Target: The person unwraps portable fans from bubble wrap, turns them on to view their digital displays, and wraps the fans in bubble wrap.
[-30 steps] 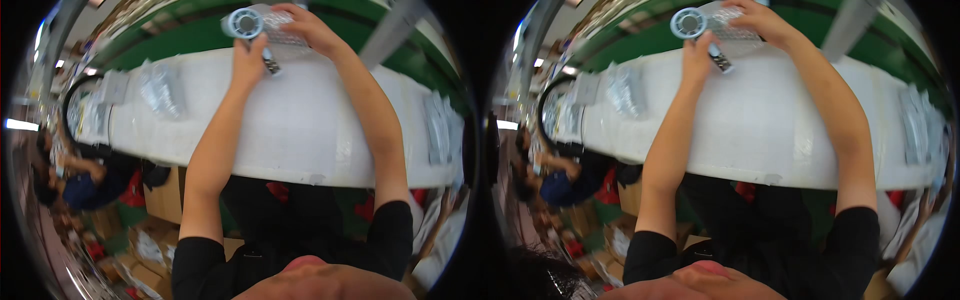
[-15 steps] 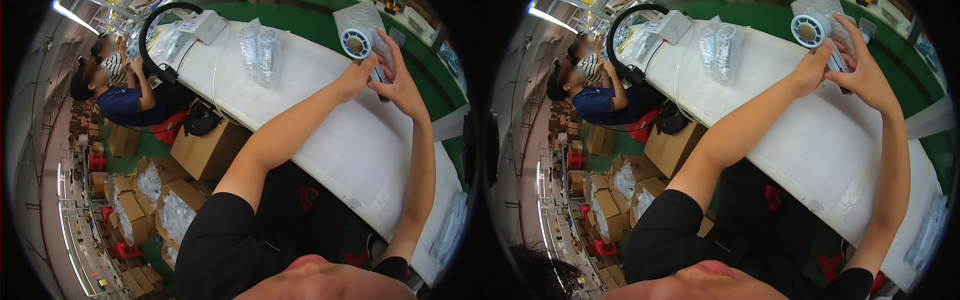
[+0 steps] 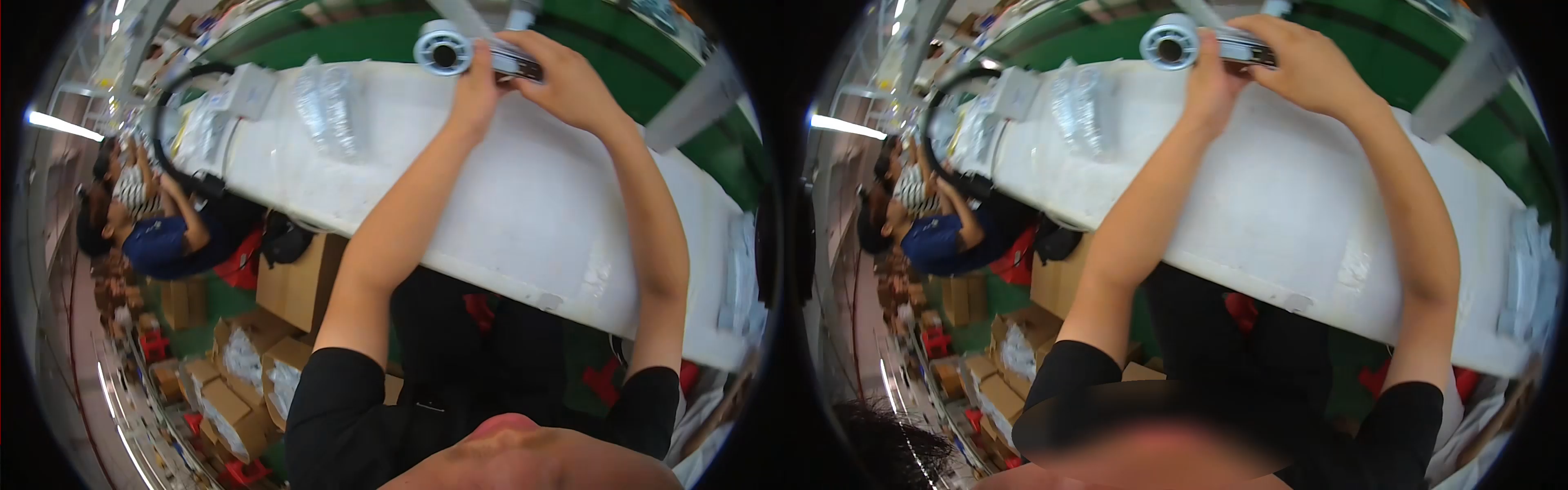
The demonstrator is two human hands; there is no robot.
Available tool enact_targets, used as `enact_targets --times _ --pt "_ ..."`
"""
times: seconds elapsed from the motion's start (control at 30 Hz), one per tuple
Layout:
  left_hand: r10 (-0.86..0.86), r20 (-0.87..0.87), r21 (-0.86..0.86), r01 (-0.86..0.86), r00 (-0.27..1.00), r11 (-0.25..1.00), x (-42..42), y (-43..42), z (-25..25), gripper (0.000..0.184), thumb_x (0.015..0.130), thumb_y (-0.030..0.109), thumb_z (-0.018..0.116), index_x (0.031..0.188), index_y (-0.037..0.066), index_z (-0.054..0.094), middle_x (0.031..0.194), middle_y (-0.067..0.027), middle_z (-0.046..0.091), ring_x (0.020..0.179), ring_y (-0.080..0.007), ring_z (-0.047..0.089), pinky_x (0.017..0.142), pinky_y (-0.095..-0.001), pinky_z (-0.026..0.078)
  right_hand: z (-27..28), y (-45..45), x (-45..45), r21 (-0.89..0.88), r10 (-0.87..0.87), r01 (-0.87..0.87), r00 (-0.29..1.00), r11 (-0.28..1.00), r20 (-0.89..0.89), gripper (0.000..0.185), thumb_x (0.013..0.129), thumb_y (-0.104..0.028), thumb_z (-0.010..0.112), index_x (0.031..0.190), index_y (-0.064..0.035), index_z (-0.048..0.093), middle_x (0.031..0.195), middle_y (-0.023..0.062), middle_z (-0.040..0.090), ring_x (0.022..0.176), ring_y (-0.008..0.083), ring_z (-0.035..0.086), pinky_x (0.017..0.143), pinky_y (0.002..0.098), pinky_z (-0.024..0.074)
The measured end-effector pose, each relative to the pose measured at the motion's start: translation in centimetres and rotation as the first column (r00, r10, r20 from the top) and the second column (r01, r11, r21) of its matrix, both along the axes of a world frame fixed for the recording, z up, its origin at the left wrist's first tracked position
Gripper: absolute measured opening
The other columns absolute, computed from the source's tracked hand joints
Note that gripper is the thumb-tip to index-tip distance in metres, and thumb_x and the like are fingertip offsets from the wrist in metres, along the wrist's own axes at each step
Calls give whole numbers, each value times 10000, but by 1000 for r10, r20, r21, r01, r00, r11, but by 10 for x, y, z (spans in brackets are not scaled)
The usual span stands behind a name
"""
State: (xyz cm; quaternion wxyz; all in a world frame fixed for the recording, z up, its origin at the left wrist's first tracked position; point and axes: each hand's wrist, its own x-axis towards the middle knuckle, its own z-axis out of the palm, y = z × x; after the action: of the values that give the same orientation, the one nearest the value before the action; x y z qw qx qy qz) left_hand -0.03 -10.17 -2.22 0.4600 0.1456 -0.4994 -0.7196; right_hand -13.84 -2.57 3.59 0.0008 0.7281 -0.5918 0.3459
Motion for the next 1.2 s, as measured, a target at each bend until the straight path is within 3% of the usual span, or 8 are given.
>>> enact_targets --times 0.17,0.3,0.47,0.67,0.73,0.83,0.97,1.2 --pt "-28 -3 143 28 1000 989 2 -3 6 582 1022 509 397 1281 -7 472 1190 -180 586 1044 -284 618 915 -422 526 -20 -9 -6 6 -105 106 991 994 -78 492 775 -97 619 1261 -169 581 1195 7 656 998 250 642 863 333 512" --pt "-57 180 25 54 982 998 6 -5 3 584 1003 459 484 1374 26 359 1262 -174 543 1101 -296 630 867 -358 525 -37 -27 -25 -518 -87 40 994 854 -68 426 791 -94 621 1216 -118 591 1089 50 658 905 247 636 814 327 518" --pt "-59 254 -70 79 965 994 7 -8 -9 875 992 444 527 1549 90 -48 1569 -157 198 1214 -361 562 923 -377 484 -48 -32 -66 -268 -251 324 929 907 273 388 823 -150 655 1200 -88 593 1050 72 668 812 258 629 716 336 508" --pt "-42 337 -167 103 941 980 3 1 -6 771 1040 319 428 1539 70 -105 1567 -184 229 1191 -337 579 914 -347 491 -61 -40 -117 166 -432 538 417 827 800 442 831 -195 639 1237 -54 534 979 148 651 643 236 610 614 361 514" --pt "17 376 -217 71 927 973 0 9 4 749 1044 295 413 1542 75 -101 1560 -186 258 1159 -321 596 908 -341 488 -56 -28 -120 383 -459 444 72 810 886 471 855 -218 559 1288 -62 460 976 146 632 610 247 607 591 364 512" --pt "38 414 -288 92 909 953 -3 11 3 731 1040 274 418 1546 77 -72 1546 -186 284 1136 -306 602 902 -334 484 -64 -21 -131 463 -581 469 140 752 802 464 882 -271 499 1297 -78 424 1029 162 610 705 283 626 633 414 510" --pt "120 480 -399 94 869 912 2 8 -2 703 1034 244 428 1550 79 -20 1517 -183 331 1103 -281 609 892 -326 477 -84 -34 -132 236 -859 837 428 494 279 414 856 -285 555 1224 -107 492 1132 143 539 1001 325 506 862 478 406" --pt "183 514 -486 109 838 867 13 -11 -11 620 1015 201 463 1531 75 144 1414 -159 435 1050 -233 598 883 -310 460 -98 -18 -113 -119 -789 780 610 614 -74 305 773 -125 576 1077 -98 592 1161 100 536 1051 311 467 975 494 308"
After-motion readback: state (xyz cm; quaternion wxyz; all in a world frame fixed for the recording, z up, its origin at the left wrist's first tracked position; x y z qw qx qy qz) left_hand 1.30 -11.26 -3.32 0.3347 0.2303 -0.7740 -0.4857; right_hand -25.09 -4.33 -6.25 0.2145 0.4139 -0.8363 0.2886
